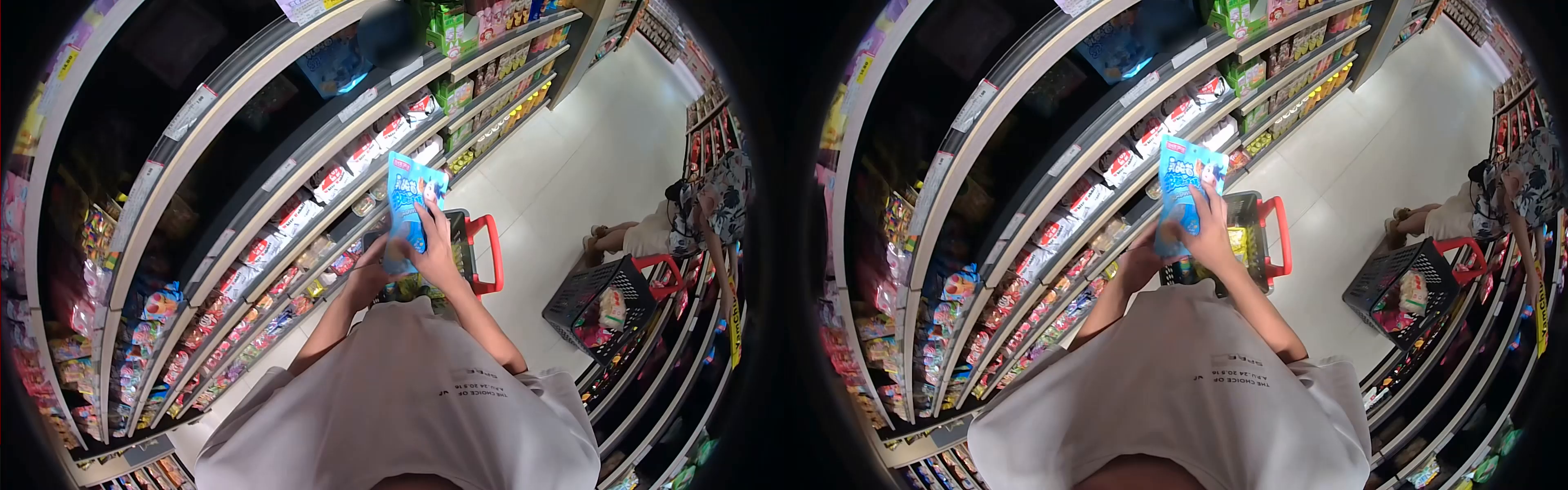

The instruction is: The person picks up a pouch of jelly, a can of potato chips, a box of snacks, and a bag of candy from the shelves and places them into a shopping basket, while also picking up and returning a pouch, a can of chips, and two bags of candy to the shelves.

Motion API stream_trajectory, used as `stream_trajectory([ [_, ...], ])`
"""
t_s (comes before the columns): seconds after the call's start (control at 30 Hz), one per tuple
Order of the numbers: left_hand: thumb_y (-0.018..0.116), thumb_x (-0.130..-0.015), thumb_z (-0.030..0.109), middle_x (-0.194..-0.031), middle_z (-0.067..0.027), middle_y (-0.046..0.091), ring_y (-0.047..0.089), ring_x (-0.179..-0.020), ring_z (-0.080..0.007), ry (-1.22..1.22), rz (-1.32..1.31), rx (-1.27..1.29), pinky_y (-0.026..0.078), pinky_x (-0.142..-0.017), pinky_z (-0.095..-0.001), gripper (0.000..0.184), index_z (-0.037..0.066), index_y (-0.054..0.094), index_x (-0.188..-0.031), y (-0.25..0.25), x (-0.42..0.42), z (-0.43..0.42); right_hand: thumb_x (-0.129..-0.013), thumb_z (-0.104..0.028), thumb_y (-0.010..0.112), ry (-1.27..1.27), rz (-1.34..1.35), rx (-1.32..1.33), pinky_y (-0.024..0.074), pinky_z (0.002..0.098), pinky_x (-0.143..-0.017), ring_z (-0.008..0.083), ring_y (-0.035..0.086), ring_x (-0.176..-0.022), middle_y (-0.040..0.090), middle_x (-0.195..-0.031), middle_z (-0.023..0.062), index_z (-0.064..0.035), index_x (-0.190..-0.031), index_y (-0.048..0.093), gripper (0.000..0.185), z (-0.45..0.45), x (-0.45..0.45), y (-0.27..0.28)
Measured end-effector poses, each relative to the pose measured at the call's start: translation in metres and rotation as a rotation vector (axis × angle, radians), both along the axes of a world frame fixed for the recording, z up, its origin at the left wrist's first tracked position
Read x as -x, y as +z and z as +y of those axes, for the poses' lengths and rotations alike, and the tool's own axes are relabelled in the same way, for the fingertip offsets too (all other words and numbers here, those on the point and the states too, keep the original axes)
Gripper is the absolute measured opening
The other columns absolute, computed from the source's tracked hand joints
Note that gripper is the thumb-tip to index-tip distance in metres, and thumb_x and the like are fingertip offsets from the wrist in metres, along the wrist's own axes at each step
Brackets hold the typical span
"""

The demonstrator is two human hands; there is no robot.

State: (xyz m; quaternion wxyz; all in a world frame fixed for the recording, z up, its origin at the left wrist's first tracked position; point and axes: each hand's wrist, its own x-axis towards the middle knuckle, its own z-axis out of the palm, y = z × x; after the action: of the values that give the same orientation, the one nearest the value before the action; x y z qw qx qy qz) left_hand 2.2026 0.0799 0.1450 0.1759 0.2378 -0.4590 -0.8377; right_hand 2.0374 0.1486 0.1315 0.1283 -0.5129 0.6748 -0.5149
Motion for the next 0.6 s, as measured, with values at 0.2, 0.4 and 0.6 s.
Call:
stream_trajectory([
  [0.2,0.056,-0.094,0.022,-0.104,0.001,0.056,0.051,-0.09,-0.0071,0.165,-0.156,0.0,0.041,-0.077,-0.0221,0.04,0.006,0.051,-0.131,0.007,-0.036,-0.033,-0.058,-0.021,0.085,-0.09,0.154,0.199,0.031,0.0489,-0.104,0.0433,0.035,-0.125,0.031,-0.14,0.0249,-0.0014,-0.138,0.032,0.098,-0.034,-0.04,0.032],
  [0.4,0.059,-0.094,0.024,-0.083,0.0056,0.059,0.049,-0.072,-0.0029,0.254,-0.206,0.166,0.039,-0.064,-0.021,0.026,0.004,0.065,-0.109,0.013,-0.069,-0.086,-0.066,-0.02,0.084,-0.119,-0.295,-0.13,0.0402,0.0303,-0.081,0.0171,0.047,-0.093,0.049,-0.103,0.01,0.0009,-0.115,0.052,0.062,-0.049,-0.038,0.025],
  [0.6,0.058,-0.092,0.015,-0.101,-0.0028,0.066,0.057,-0.094,-0.0098,0.194,-0.122,0.331,0.045,-0.085,-0.0293,0.024,0.002,0.064,-0.11,0.02,-0.077,-0.101,-0.081,0.001,0.069,0.321,-0.88,-0.123,0.0502,0.0224,-0.063,0.0052,0.059,-0.067,0.066,-0.074,0.0032,0.0036,-0.084,0.067,0.005,-0.078,-0.004,0.058],
])
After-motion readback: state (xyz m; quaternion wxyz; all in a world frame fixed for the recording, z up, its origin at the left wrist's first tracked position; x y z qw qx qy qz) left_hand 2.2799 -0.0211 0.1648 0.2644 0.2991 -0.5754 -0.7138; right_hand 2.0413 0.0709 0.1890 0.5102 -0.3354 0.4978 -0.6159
